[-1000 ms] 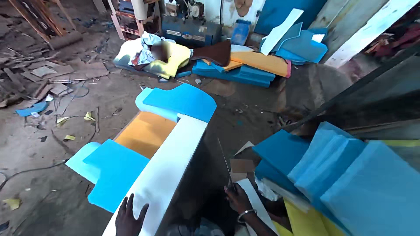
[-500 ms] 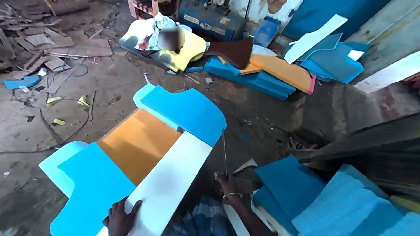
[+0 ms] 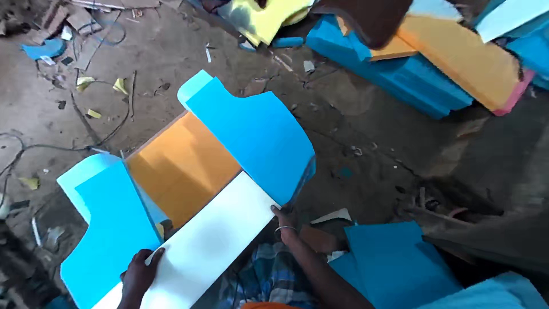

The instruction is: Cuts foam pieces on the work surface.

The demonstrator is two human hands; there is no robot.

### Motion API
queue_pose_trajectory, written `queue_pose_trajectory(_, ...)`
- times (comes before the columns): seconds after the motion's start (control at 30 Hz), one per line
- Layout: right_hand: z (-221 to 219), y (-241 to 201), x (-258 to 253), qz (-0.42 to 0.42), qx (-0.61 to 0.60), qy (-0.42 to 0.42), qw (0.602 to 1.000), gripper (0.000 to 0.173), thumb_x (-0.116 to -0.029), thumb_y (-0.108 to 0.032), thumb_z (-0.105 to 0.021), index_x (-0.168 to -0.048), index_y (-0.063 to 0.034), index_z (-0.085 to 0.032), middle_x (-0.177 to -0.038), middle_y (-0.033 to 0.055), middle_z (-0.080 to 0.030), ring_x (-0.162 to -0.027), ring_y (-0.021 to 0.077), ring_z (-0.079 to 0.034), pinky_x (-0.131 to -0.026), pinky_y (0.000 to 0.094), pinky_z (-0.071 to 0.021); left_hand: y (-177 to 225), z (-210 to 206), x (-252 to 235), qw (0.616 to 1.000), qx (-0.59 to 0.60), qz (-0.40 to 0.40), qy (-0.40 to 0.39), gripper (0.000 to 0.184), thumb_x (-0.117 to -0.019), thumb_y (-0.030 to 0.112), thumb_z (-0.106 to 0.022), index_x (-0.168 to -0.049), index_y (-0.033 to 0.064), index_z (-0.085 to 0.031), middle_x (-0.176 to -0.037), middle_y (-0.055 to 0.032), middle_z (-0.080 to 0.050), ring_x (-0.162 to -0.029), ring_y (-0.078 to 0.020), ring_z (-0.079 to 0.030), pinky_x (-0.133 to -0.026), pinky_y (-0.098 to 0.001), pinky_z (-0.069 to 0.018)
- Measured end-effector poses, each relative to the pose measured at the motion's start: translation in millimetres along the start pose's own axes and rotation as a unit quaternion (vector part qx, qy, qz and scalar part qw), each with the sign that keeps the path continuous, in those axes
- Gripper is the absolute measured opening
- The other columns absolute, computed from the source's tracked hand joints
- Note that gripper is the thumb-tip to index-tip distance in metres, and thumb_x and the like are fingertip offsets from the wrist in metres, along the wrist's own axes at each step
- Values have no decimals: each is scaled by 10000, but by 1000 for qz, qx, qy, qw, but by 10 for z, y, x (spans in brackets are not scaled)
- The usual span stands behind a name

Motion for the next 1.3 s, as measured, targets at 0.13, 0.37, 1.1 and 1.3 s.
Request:
queue_pose_trajectory(0.13,41,79,-138,20,31,-1,999,551,-813,-115,-869,-1239,62,-569,-1058,213,-642,-897,264,-640,-795,429,-567,195,-68,72,998,20,15,54,542,-998,510,-595,-1217,19,-658,-1271,-231,-641,-1259,-441,-561,-1053,-757,-318)
queue_pose_trajectory(0.37,93,70,-133,59,93,-42,993,542,-853,-209,-847,-1256,29,-574,-1110,196,-635,-969,266,-621,-861,460,-543,455,-311,589,967,70,78,230,803,-902,620,-670,-1488,104,-486,-1599,-238,-356,-1472,-479,-320,-1129,-744,-259)
queue_pose_trajectory(1.1,67,199,-335,137,183,-72,971,859,-855,-406,-813,-1509,-48,-385,-1348,185,-570,-1114,274,-617,-910,470,-545,-565,-1093,1489,979,-95,-130,125,887,-927,700,-561,-1640,437,-102,-1744,-14,5,-1587,-390,34,-1104,-851,9)
queue_pose_trajectory(1.3,35,203,-361,126,191,-73,971,921,-871,-458,-782,-1555,-47,-321,-1437,188,-527,-1250,283,-574,-995,482,-525,-552,-1212,1558,966,-134,-140,170,769,-1008,481,-571,-1642,411,-142,-1742,-16,-48,-1589,-379,-25,-1149,-799,-67)
Point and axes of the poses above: each hand's wrist, its own x-axis away from the middle knuckle, its own z-axis out of the back of the hand, y = z × x, the point moved 2 cm from there along -x, towards the middle knuckle
